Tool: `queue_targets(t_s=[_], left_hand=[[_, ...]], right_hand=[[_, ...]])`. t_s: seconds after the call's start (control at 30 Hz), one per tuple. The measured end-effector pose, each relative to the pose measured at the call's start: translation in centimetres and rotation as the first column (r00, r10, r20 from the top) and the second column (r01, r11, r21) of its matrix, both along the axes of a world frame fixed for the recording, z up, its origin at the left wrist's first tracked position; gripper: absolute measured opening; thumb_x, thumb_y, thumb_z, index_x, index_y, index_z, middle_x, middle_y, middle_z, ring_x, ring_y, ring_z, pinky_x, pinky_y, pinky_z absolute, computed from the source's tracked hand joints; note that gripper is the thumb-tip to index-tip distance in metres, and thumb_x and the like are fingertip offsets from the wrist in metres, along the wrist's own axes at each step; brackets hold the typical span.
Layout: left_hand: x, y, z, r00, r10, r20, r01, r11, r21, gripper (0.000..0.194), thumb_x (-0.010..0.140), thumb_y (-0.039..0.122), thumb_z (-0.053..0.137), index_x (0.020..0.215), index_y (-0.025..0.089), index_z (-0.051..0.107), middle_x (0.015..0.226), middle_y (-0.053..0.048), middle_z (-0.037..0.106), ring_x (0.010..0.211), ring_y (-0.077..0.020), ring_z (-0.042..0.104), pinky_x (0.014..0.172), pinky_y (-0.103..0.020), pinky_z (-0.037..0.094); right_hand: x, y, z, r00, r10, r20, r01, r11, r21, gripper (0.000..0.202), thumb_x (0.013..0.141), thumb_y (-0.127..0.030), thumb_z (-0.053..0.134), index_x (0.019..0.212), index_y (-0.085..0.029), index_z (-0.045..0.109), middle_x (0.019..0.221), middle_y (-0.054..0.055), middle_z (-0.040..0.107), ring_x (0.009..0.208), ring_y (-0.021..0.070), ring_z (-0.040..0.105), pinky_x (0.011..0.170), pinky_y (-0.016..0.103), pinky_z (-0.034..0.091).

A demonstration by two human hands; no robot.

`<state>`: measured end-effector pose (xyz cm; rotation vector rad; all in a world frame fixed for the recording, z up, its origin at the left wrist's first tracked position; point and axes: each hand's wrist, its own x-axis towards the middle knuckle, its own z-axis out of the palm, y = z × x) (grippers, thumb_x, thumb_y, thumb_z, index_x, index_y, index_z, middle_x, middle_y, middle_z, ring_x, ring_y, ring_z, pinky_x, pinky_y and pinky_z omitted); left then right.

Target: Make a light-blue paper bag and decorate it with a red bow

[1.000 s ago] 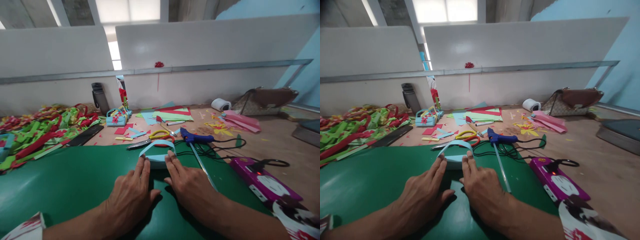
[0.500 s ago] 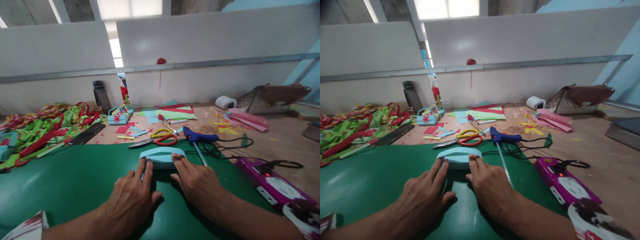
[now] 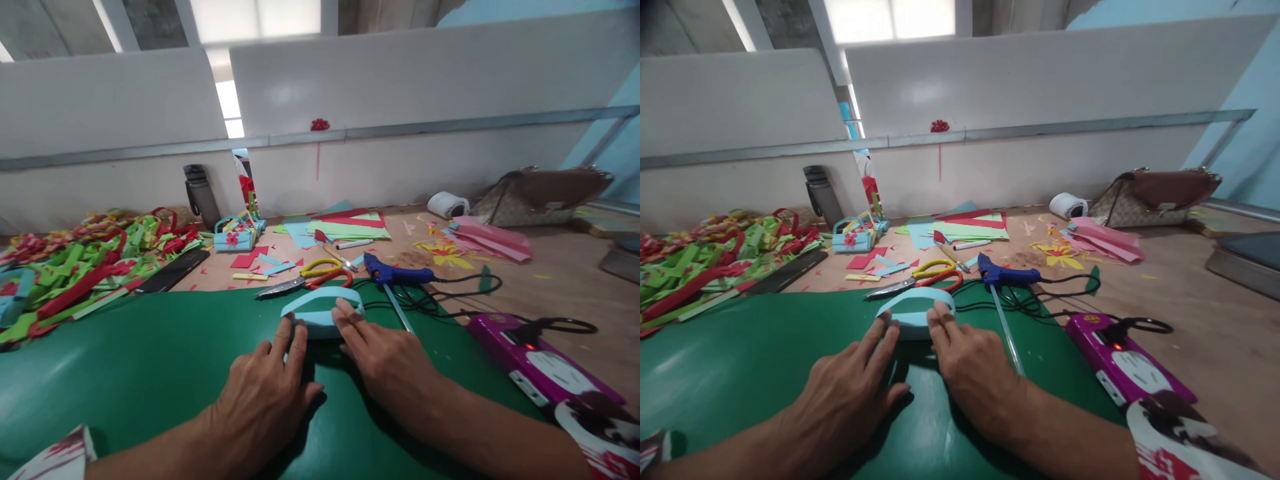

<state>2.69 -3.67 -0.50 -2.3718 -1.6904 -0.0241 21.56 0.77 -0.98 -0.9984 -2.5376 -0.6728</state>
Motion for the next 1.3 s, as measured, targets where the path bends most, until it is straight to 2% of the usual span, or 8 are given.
queue_targets(t_s=[0.47, 0.77, 0.93, 1.03, 1.1, 1.17, 1.23, 1.3], left_hand=[[0.4, 0.4, 0.6, 0.996, -0.065, 0.059, 0.068, 0.997, -0.048, 0.065, 0.083, 0.034, 0.053, 0.141, 0.016, 0.031, 0.145, -0.017, 0.035, 0.102, -0.0302, 0.063, 0.070, -0.041, 0.057], [-0.8, -0.1, -0.4, 0.995, -0.099, -0.028, 0.102, 0.984, 0.145, 0.057, 0.082, 0.033, 0.056, 0.130, 0.005, 0.047, 0.134, -0.024, 0.048, 0.089, -0.0303, 0.066, 0.062, -0.038, 0.058], [-2.4, -0.1, -0.8, 0.946, -0.322, -0.031, 0.309, 0.873, 0.377, 0.032, 0.081, 0.028, 0.059, 0.107, 0.008, 0.061, 0.123, -0.022, 0.059, 0.070, -0.0246, 0.067, 0.055, -0.035, 0.055], [-3.5, 0.7, -0.1, 0.845, -0.516, 0.142, 0.387, 0.772, 0.504, 0.021, 0.083, 0.024, 0.058, 0.101, 0.015, 0.059, 0.107, -0.014, 0.068, 0.074, -0.0208, 0.065, 0.066, -0.032, 0.054], [-3.9, 1.6, 0.6, 0.802, -0.387, 0.454, 0.178, 0.882, 0.437, 0.021, 0.084, 0.027, 0.056, 0.100, 0.015, 0.056, 0.092, -0.010, 0.068, 0.072, -0.0182, 0.063, 0.065, -0.029, 0.052], [-4.0, 2.7, 1.1, 0.683, -0.065, 0.728, -0.028, 0.993, 0.115, 0.029, 0.084, 0.037, 0.055, 0.102, 0.014, 0.055, 0.085, -0.007, 0.065, 0.063, -0.0154, 0.060, 0.055, -0.025, 0.048], [-3.8, 3.8, 1.2, 0.565, 0.084, 0.821, 0.005, 0.994, -0.105, 0.033, 0.085, 0.040, 0.052, 0.105, 0.015, 0.056, 0.086, -0.006, 0.064, 0.069, -0.0160, 0.059, 0.060, -0.025, 0.048], [-3.3, 4.7, 1.0, 0.514, 0.117, 0.850, 0.073, 0.981, -0.179, 0.031, 0.086, 0.040, 0.048, 0.097, 0.015, 0.061, 0.083, -0.004, 0.064, 0.074, -0.0169, 0.058, 0.067, -0.026, 0.045]], right_hand=[[-1.2, -0.6, 1.1, 0.991, 0.024, 0.134, -0.001, 0.985, -0.174, 0.050, 0.077, 0.004, 0.047, 0.126, -0.002, 0.053, 0.135, 0.024, 0.046, 0.085, 0.0260, 0.070, 0.065, 0.036, 0.060], [-0.6, -0.3, 0.1, 0.992, -0.021, 0.123, 0.020, 1.000, 0.011, 0.048, 0.080, -0.005, 0.055, 0.127, 0.000, 0.052, 0.131, 0.027, 0.050, 0.071, 0.0251, 0.069, 0.054, 0.035, 0.059], [-0.2, 0.0, -0.2, 0.993, -0.040, 0.114, 0.029, 0.995, 0.093, 0.046, 0.078, -0.005, 0.056, 0.124, 0.001, 0.055, 0.127, 0.027, 0.054, 0.065, 0.0228, 0.068, 0.048, 0.032, 0.056], [-0.1, 0.4, -0.3, 0.993, -0.042, 0.110, 0.032, 0.995, 0.093, 0.044, 0.079, -0.006, 0.056, 0.123, -0.001, 0.056, 0.128, 0.026, 0.053, 0.068, 0.0224, 0.069, 0.050, 0.031, 0.056], [-0.2, 0.6, -0.3, 0.992, -0.043, 0.118, 0.035, 0.997, 0.074, 0.044, 0.081, -0.006, 0.054, 0.124, -0.002, 0.055, 0.129, 0.025, 0.053, 0.071, 0.0220, 0.069, 0.053, 0.030, 0.057], [-0.2, 0.9, -0.3, 0.993, -0.046, 0.112, 0.039, 0.998, 0.058, 0.042, 0.083, -0.007, 0.053, 0.124, -0.003, 0.055, 0.130, 0.024, 0.053, 0.076, 0.0219, 0.069, 0.056, 0.030, 0.057], [-0.3, 1.1, -0.3, 0.995, -0.041, 0.096, 0.037, 0.998, 0.048, 0.040, 0.084, -0.010, 0.054, 0.124, -0.003, 0.055, 0.130, 0.023, 0.053, 0.079, 0.0227, 0.069, 0.059, 0.031, 0.058], [-0.4, 1.2, -0.3, 0.996, -0.030, 0.088, 0.027, 0.999, 0.035, 0.040, 0.084, -0.011, 0.056, 0.124, -0.003, 0.055, 0.130, 0.023, 0.053, 0.080, 0.0233, 0.070, 0.062, 0.032, 0.058]])
